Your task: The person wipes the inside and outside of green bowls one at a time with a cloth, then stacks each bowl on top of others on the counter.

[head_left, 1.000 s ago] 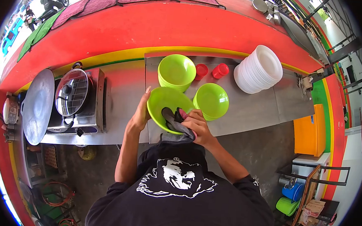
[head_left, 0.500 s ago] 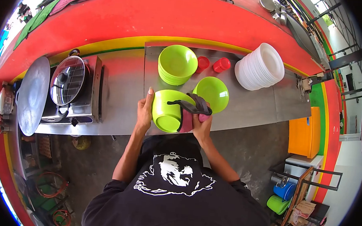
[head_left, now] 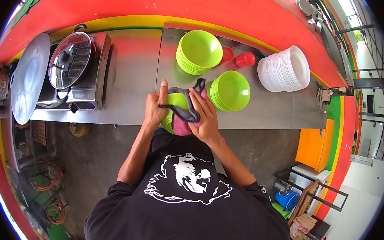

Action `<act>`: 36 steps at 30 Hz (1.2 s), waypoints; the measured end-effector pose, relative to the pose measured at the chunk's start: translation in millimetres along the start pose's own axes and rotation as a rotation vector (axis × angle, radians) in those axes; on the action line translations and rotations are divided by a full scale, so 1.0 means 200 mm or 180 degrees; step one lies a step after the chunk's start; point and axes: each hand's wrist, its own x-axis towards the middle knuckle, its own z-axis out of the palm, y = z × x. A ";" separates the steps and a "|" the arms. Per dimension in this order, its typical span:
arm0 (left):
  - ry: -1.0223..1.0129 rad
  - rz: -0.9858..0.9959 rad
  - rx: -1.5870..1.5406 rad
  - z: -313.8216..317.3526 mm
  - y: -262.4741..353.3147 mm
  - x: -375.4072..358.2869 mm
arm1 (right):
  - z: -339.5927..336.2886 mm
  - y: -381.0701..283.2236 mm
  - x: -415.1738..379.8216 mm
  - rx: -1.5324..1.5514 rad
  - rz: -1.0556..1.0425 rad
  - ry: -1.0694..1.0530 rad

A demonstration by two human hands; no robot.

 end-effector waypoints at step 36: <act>0.0090 -0.0036 -0.1057 -0.10 0.03 0.04 | 0.06 0.19 0.11 0.1386 0.0425 0.0796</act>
